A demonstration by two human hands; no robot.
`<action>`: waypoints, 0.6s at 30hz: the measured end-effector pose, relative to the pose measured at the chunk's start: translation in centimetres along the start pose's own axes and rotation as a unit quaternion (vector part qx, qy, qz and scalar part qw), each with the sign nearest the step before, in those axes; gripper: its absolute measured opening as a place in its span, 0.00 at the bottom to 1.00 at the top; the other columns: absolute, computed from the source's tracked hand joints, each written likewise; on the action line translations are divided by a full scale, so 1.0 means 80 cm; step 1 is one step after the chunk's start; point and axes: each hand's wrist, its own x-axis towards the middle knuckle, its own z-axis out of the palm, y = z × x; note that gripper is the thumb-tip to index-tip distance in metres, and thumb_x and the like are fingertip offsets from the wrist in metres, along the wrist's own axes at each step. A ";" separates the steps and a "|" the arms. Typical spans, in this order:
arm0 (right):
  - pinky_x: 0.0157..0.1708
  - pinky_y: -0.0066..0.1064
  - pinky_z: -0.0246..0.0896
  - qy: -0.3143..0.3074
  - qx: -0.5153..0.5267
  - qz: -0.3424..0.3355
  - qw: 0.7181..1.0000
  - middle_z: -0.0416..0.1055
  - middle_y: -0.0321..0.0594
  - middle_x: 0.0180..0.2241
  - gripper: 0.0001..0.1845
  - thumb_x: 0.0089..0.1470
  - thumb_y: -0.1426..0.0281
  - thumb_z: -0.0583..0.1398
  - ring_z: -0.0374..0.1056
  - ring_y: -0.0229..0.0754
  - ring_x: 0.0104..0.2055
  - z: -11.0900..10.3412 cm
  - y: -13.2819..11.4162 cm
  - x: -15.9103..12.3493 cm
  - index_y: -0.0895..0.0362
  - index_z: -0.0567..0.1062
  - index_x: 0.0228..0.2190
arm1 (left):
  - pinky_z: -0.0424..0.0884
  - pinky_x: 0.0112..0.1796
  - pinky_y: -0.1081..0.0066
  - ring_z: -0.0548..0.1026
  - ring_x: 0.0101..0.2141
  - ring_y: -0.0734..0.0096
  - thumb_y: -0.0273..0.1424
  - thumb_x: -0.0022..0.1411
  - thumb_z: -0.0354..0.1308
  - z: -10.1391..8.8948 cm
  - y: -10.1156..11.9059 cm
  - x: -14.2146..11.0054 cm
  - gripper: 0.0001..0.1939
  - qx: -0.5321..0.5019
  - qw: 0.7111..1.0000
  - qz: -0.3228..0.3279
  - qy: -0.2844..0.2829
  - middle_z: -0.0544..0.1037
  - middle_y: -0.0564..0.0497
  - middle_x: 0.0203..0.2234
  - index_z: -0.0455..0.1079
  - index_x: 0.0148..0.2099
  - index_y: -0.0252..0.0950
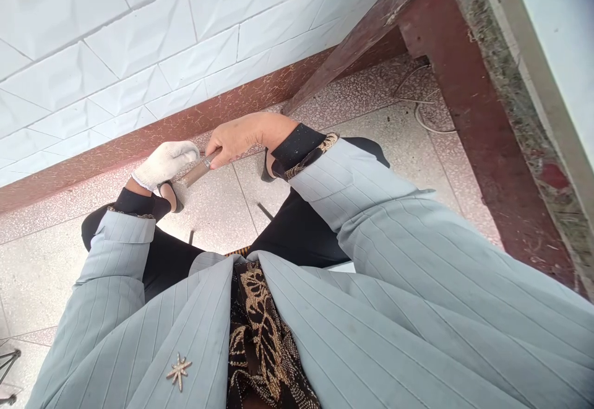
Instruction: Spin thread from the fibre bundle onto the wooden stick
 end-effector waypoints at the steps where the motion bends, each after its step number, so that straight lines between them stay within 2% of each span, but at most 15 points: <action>1: 0.28 0.29 0.47 0.014 0.012 -0.020 1.000 0.63 0.27 0.18 0.10 0.61 0.69 0.61 0.55 0.28 0.22 -0.001 -0.001 -0.003 0.60 0.76 0.28 | 0.70 0.42 0.68 0.75 0.37 0.67 0.40 0.67 0.51 -0.001 -0.005 0.000 0.17 -0.007 1.000 0.004 0.005 0.80 0.49 0.35 0.77 0.42 0.34; 4: 0.28 0.27 0.49 0.064 0.063 -0.065 0.994 0.64 0.28 0.19 0.11 0.62 0.70 0.60 0.58 0.28 0.23 -0.004 -0.003 -0.009 0.60 0.74 0.28 | 0.70 0.40 0.69 0.75 0.36 0.68 0.41 0.67 0.54 -0.001 -0.015 0.003 0.16 -0.034 0.999 0.011 0.033 0.79 0.49 0.36 0.76 0.43 0.34; 6: 0.28 0.26 0.51 0.099 0.112 -0.076 0.986 0.64 0.28 0.19 0.11 0.62 0.72 0.59 0.58 0.28 0.23 -0.004 -0.005 -0.010 0.60 0.72 0.27 | 0.69 0.35 0.71 0.72 0.31 0.72 0.40 0.65 0.56 0.004 -0.015 0.006 0.14 -0.080 0.995 -0.001 0.051 0.77 0.49 0.31 0.74 0.38 0.34; 8: 0.27 0.25 0.52 0.153 0.163 -0.074 0.972 0.64 0.29 0.19 0.12 0.63 0.72 0.59 0.57 0.29 0.22 -0.004 -0.008 -0.009 0.59 0.70 0.26 | 0.65 0.29 0.72 0.67 0.26 0.75 0.39 0.66 0.54 0.012 -0.009 0.009 0.14 -0.139 0.989 -0.011 0.044 0.72 0.51 0.25 0.72 0.35 0.34; 11: 0.24 0.26 0.52 0.282 0.224 -0.034 0.932 0.66 0.32 0.22 0.15 0.65 0.68 0.59 0.57 0.29 0.21 -0.004 -0.008 -0.002 0.58 0.68 0.25 | 0.62 0.26 0.73 0.62 0.22 0.77 0.39 0.68 0.51 0.023 0.004 0.011 0.15 -0.184 0.983 -0.011 0.004 0.67 0.54 0.22 0.72 0.38 0.34; 13: 0.25 0.27 0.53 0.342 0.196 0.034 0.918 0.69 0.35 0.25 0.15 0.65 0.65 0.60 0.59 0.31 0.23 -0.005 -0.003 0.004 0.58 0.68 0.27 | 0.62 0.26 0.73 0.62 0.22 0.76 0.39 0.68 0.51 0.026 0.010 0.010 0.15 -0.163 0.986 -0.013 -0.025 0.67 0.54 0.22 0.73 0.40 0.34; 15: 0.28 0.29 0.52 0.347 0.117 0.100 0.925 0.70 0.37 0.28 0.13 0.62 0.64 0.62 0.62 0.34 0.27 -0.006 0.005 0.008 0.58 0.70 0.29 | 0.65 0.30 0.72 0.65 0.24 0.75 0.39 0.67 0.51 0.024 0.012 0.009 0.15 -0.111 0.992 -0.013 -0.050 0.70 0.53 0.24 0.73 0.39 0.34; 16: 0.30 0.30 0.50 0.326 0.065 0.122 0.935 0.71 0.39 0.29 0.12 0.60 0.65 0.64 0.62 0.36 0.29 -0.006 0.009 0.010 0.59 0.71 0.29 | 0.67 0.32 0.72 0.68 0.26 0.74 0.38 0.67 0.51 0.021 0.013 0.007 0.15 -0.080 0.995 -0.012 -0.055 0.73 0.52 0.26 0.74 0.39 0.34; 18: 0.34 0.31 0.48 0.243 -0.024 0.145 0.959 0.71 0.40 0.28 0.13 0.56 0.67 0.67 0.63 0.37 0.32 -0.004 0.016 0.013 0.61 0.72 0.26 | 0.70 0.39 0.69 0.72 0.32 0.71 0.37 0.65 0.51 0.015 0.014 0.004 0.14 -0.023 0.999 -0.015 -0.047 0.77 0.51 0.31 0.75 0.38 0.35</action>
